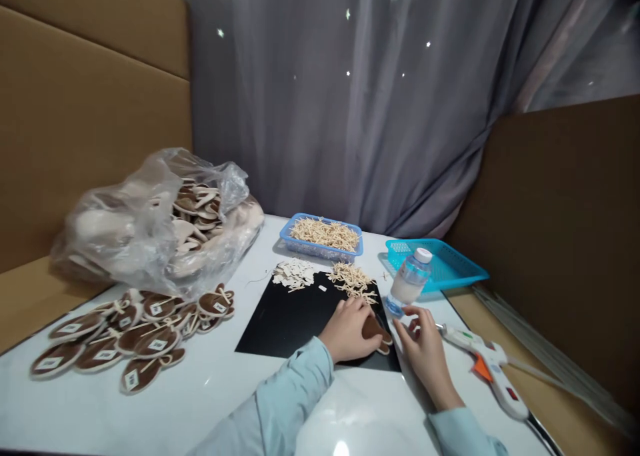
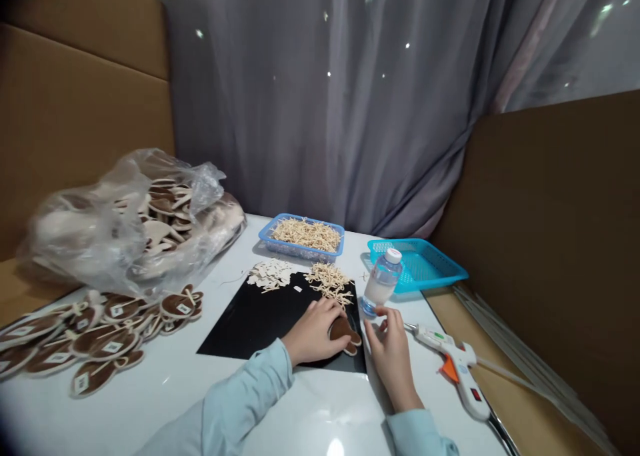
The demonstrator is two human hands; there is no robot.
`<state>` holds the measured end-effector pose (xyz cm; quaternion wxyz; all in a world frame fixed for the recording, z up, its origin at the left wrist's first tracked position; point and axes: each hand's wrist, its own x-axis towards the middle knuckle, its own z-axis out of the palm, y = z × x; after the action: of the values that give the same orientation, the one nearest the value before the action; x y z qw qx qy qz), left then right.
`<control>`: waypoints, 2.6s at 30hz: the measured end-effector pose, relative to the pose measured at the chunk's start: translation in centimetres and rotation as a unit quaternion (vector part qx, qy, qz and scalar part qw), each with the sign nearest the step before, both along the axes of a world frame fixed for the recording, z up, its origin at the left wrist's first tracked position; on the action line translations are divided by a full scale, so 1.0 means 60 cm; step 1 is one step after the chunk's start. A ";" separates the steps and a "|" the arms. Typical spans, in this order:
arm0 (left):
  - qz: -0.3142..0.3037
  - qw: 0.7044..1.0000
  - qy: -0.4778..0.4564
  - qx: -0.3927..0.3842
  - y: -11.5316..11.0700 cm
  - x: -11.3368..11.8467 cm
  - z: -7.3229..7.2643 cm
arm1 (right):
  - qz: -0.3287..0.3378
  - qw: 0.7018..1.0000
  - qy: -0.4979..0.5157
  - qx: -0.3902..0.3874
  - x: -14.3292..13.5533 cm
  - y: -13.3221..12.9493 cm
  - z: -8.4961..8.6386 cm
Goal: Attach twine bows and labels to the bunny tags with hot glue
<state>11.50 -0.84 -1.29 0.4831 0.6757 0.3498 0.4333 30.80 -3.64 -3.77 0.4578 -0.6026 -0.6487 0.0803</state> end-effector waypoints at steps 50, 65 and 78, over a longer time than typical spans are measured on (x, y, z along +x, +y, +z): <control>-0.185 0.645 -0.624 -0.401 -0.012 -0.022 0.045 | 0.044 0.999 -0.014 -0.004 -0.016 -0.003 0.013; -0.019 0.838 -0.417 -0.352 0.022 0.012 0.011 | 0.089 0.987 0.132 0.025 -0.017 -0.022 0.044; -0.040 0.958 -0.173 -0.227 -0.006 0.038 0.002 | 0.184 0.907 0.373 -0.059 -0.017 -0.039 0.067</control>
<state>13.77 -1.22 -1.16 0.6935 0.4764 0.3230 0.4332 29.79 -5.95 0.27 0.6073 -0.4240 -0.5240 0.4204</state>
